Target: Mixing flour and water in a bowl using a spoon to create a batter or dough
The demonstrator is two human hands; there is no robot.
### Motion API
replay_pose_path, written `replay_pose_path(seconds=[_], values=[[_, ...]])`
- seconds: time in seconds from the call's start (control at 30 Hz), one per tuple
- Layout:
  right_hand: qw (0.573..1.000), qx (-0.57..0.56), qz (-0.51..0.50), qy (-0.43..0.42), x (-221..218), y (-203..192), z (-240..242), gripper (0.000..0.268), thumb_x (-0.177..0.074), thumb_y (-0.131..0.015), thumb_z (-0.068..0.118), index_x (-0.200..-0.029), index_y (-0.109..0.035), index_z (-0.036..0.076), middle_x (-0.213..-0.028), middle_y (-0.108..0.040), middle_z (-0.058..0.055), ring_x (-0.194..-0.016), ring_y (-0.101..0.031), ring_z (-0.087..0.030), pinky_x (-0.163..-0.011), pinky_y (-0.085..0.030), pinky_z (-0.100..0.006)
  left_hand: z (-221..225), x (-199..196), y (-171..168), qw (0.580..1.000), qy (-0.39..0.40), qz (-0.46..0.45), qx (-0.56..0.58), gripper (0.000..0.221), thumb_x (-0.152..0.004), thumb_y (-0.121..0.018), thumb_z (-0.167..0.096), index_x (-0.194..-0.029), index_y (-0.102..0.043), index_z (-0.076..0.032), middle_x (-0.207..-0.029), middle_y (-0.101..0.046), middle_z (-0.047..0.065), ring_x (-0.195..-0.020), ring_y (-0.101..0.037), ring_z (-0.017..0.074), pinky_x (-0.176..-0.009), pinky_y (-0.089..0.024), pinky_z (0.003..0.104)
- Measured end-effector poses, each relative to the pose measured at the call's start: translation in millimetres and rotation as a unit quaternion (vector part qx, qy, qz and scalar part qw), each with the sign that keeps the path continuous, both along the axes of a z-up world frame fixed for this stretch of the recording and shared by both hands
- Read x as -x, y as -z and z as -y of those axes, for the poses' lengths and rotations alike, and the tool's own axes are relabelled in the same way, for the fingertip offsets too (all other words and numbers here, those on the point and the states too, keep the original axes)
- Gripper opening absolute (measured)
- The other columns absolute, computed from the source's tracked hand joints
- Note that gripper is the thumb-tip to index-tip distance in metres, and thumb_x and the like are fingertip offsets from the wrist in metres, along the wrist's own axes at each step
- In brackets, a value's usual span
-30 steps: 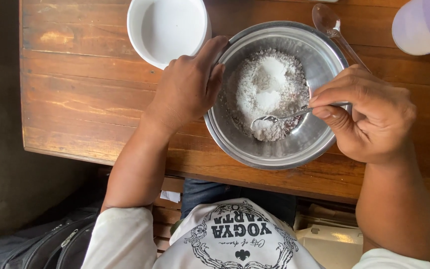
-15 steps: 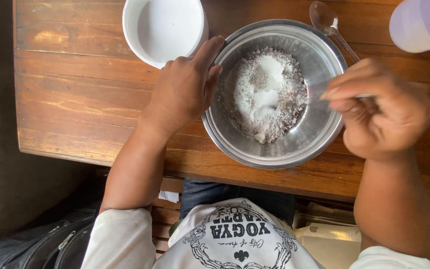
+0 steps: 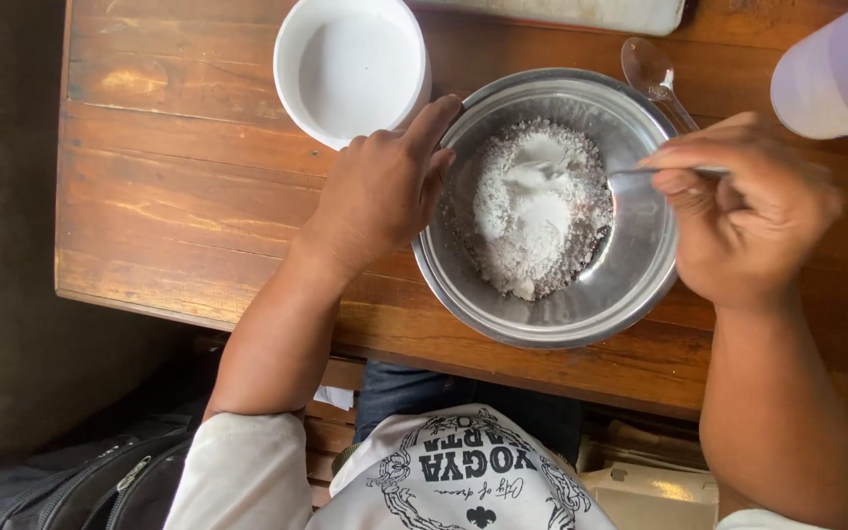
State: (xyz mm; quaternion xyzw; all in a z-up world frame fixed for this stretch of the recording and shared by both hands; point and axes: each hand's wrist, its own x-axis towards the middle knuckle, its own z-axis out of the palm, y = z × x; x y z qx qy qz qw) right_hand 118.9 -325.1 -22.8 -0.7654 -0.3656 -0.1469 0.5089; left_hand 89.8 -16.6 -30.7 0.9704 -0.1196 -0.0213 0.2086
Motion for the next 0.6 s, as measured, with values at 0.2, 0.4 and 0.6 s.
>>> replay_pose_path(seconds=[0.2, 0.4, 0.6], values=[[0.999, -0.01, -0.038, 0.002, 9, -15, -1, 0.021, -0.104, -0.064, 0.004, -0.097, -0.066, -0.015, -0.088, -0.066, -0.026, -0.071, -0.055, -0.025, -0.062, -0.037, -0.032, -1, 0, -1, 1.0, -0.002, -0.007, -0.002, 0.042, -0.103, -0.06, -0.019, -0.141, -0.045, -0.015, -0.074, -0.068, 0.022, -0.055, -0.058, 0.0558, -0.044, -0.043, 0.06], [0.999, 0.005, 0.035, 0.016, 11, -23, -1, 0.027, -0.108, -0.06, 0.009, -0.1, -0.063, -0.016, -0.091, -0.068, -0.026, -0.085, -0.061, -0.033, -0.071, -0.046, -0.038, 2, 4, -22, 0.999, -0.01, 0.0, -0.04, 0.036, -0.106, -0.061, -0.031, -0.134, -0.046, -0.014, -0.077, -0.071, 0.02, -0.056, -0.064, 0.0534, -0.043, -0.048, 0.06], [0.983, 0.03, 0.176, -0.05, 3, -41, -20, 0.015, -0.098, -0.076, 0.005, -0.101, -0.069, -0.008, -0.083, -0.073, -0.017, -0.07, -0.063, -0.025, -0.073, -0.046, -0.041, 33, 8, -68, 0.961, 0.159, 0.112, 0.199, 0.038, -0.1, -0.074, -0.011, -0.131, -0.062, 0.006, -0.116, -0.062, 0.018, -0.099, -0.068, 0.0337, -0.084, -0.061, 0.046]])
